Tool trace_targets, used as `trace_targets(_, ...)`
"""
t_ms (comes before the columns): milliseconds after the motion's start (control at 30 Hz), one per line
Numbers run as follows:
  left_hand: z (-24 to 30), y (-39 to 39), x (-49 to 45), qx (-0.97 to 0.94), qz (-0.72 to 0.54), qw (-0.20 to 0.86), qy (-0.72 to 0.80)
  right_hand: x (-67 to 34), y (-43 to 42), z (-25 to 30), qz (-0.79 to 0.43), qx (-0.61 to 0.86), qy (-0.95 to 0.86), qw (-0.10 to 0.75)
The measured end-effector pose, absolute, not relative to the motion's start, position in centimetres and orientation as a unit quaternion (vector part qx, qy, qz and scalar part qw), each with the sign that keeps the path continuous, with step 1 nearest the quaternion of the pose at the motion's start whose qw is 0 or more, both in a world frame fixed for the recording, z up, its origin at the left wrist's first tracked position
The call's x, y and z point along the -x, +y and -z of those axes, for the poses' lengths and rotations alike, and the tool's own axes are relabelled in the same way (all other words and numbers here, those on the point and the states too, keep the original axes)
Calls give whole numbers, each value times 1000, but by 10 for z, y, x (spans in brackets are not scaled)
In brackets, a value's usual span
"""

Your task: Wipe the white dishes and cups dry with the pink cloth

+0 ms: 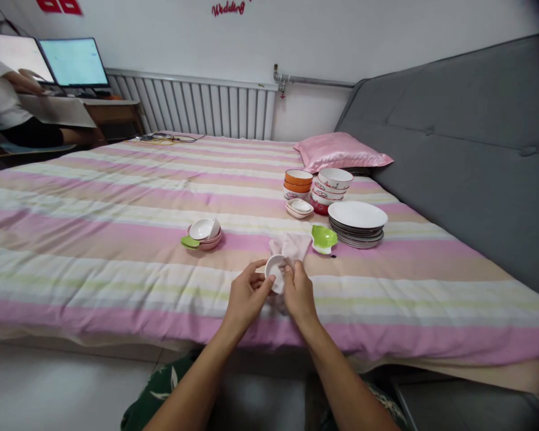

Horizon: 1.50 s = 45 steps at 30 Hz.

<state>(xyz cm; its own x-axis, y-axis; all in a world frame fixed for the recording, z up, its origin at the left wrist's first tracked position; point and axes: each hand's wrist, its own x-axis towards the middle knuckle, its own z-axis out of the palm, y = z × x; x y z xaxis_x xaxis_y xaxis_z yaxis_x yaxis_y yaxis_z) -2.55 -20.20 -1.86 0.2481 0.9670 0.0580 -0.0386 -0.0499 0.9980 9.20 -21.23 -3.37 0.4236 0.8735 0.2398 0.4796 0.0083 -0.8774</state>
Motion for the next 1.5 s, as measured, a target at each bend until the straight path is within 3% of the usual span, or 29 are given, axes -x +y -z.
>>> trace_targets(733, 8, -197, 46, -655, -440, 458, 410, -88, -225, 24, -187, 587, -672, 411)
trace_targets(933, 5, -199, 41, -637, -445, 482, 404, -89, -222, 24, -193, 616, -615, 453)
trace_targets(1067, 6, -199, 35, -573, -435, 562, 409, -91, -217, 25, -198, 653, -528, 505)
trace_targets(1200, 10, -198, 31, -532, -441, 620, 372, -94, -214, 28, -214, 682, -484, 504)
trace_targets(1500, 5, -199, 37, -556, -435, 613, 356, -93, -216, 28, -217, 655, -509, 515)
